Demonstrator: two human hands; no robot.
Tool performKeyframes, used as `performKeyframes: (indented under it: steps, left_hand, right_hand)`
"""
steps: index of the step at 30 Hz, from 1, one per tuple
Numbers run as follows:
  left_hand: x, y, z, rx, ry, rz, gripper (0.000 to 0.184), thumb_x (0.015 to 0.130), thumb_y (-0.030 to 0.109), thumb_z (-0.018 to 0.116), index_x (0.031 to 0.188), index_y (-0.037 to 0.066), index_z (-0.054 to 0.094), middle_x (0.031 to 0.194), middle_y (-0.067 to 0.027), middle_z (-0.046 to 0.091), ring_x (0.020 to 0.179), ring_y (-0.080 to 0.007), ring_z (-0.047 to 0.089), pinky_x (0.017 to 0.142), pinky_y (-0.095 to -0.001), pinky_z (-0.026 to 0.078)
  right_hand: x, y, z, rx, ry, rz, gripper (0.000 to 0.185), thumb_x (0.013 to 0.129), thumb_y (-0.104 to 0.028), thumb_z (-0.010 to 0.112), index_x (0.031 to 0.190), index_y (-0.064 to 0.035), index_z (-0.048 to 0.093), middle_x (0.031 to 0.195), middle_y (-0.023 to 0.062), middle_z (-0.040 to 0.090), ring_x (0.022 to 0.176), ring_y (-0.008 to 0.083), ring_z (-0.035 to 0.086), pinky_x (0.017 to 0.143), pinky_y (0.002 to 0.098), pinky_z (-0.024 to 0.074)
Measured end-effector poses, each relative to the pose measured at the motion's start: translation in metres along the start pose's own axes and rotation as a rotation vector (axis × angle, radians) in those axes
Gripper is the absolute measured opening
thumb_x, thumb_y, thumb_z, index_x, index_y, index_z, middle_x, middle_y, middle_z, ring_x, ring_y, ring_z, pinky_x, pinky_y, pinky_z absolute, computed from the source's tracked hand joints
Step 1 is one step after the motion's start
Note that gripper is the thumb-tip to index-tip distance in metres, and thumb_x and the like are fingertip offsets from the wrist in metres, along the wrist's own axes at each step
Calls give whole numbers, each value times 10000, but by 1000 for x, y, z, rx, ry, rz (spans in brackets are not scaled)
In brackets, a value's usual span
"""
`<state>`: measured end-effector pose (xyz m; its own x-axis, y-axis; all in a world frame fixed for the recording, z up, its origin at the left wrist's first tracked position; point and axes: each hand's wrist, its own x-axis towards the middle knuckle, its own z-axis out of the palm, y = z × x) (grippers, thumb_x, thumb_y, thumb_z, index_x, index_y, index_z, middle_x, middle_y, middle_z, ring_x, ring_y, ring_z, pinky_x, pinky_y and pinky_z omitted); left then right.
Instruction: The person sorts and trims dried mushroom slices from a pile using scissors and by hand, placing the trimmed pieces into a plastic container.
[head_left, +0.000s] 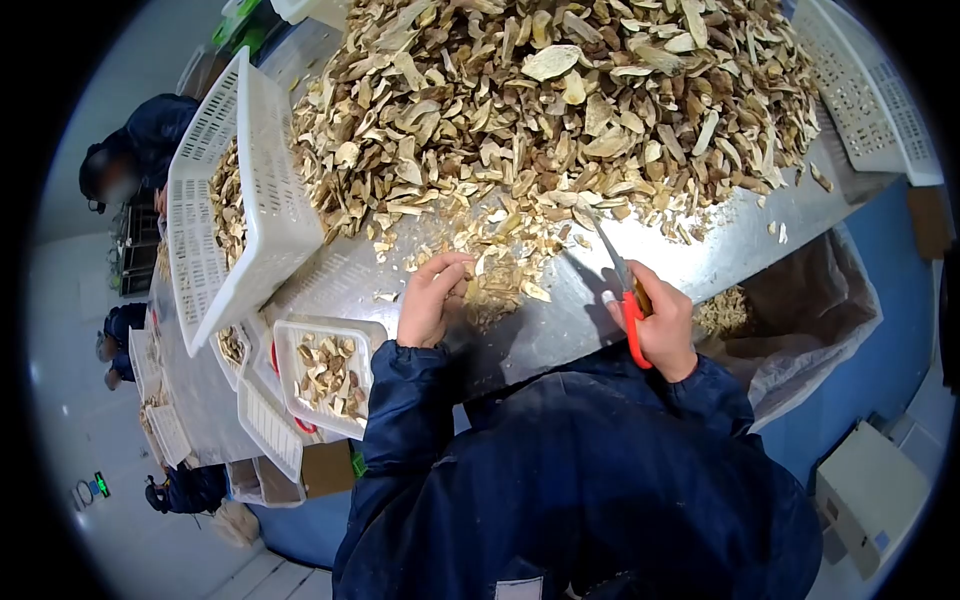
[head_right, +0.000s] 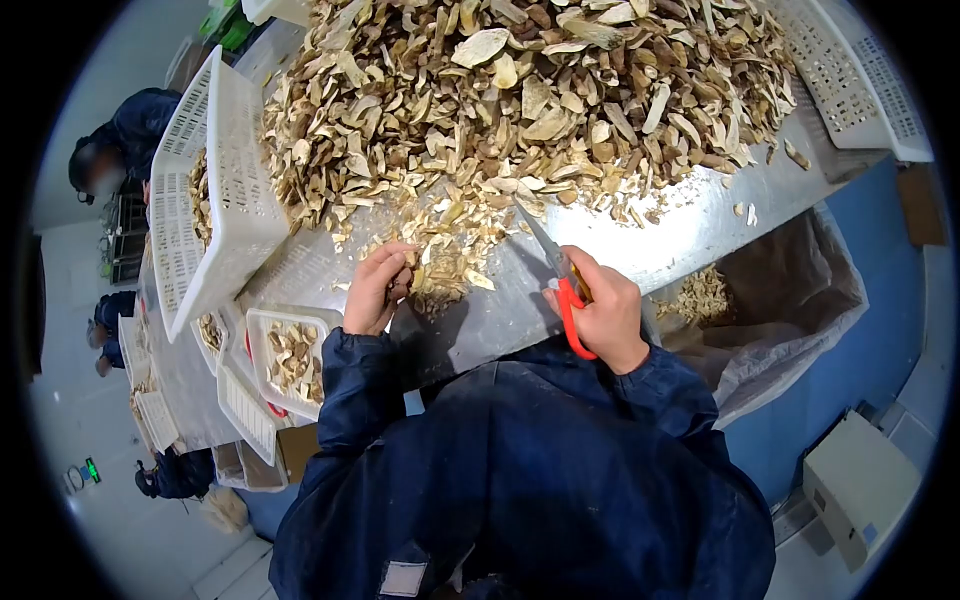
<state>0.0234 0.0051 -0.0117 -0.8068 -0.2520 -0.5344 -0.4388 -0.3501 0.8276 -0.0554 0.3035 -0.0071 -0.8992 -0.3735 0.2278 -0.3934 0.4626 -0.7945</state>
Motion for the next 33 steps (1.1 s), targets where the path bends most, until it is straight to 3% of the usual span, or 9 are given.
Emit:
performKeyframes:
  steps: [6, 10, 11, 15, 19, 22, 27, 31, 33]
  left_hand:
    - [6, -1, -12, -788, -258, -17, 184, 958, 220, 546, 1054, 66, 516, 879, -17, 414, 704, -90, 416, 501, -157, 362]
    - [15, 16, 10, 151, 48, 105, 67, 900, 103, 593, 916, 44, 621, 754, 5, 521, 679, -105, 497, 521, -214, 398]
    - [21, 16, 21, 650, 134, 508, 65, 840, 54, 629, 885, 20, 661, 739, -43, 596, 732, -175, 582, 624, -287, 460]
    - [37, 10, 25, 1169, 159, 669, 177, 789, 78, 661, 952, 13, 681, 917, -177, 659, 834, -322, 632, 754, -352, 483]
    - [36, 16, 16, 735, 125, 584, 110, 858, 81, 624, 928, 12, 673, 739, -53, 624, 667, -154, 581, 607, -299, 457]
    - [30, 23, -13, -72, -181, -2, 108, 862, 117, 643, 890, 19, 681, 792, -16, 635, 671, -76, 545, 604, -208, 417]
    - [21, 49, 15, 641, -299, 96, 301, 866, 137, 637, 1144, 25, 642, 746, 9, 596, 659, -82, 531, 617, -213, 423]
    - [37, 44, 40, 864, -90, 311, 223, 829, 119, 634, 1019, 13, 682, 855, -49, 660, 809, -112, 590, 758, -249, 459]
    - [44, 42, 34, 828, -303, 351, 208, 835, 130, 624, 1001, 18, 681, 849, -70, 659, 769, -139, 598, 716, -276, 472]
  right_hand:
    - [-1, 1, 1, 1, -1, -6, 484, 676, -170, 810, 1109, -50, 631, 645, 114, 560, 558, 265, 558, 526, 352, 443]
    - [-1, 1, 1, -7, 2, -16, 485, 674, -170, 811, 1108, -52, 631, 640, 111, 555, 557, 261, 555, 525, 352, 442]
    - [-1, 0, 1, -11, 2, -17, 484, 674, -169, 811, 1108, -52, 631, 639, 111, 554, 557, 261, 555, 525, 352, 442]
    - [-1, 0, 0, -16, 8, -14, 480, 674, -167, 810, 1105, -55, 631, 633, 109, 548, 556, 260, 554, 524, 354, 443]
    - [0, 1, -1, -2, 19, -26, 474, 676, -165, 809, 1102, -54, 632, 630, 107, 545, 555, 259, 553, 524, 354, 442]
    - [0, 1, 0, 2, 12, -27, 472, 678, -165, 808, 1102, -55, 632, 630, 107, 545, 554, 260, 552, 524, 353, 441]
    - [0, 1, 0, 2, 7, -29, 481, 677, -165, 809, 1108, -51, 628, 629, 111, 543, 553, 263, 550, 524, 355, 439]
    - [0, 1, -1, -4, 8, -30, 489, 676, -162, 811, 1113, -47, 625, 631, 110, 544, 551, 263, 547, 526, 356, 439]
    - [0, 4, 0, 6, 23, -47, 491, 675, -162, 812, 1114, -48, 625, 637, 109, 549, 551, 263, 547, 527, 356, 440]
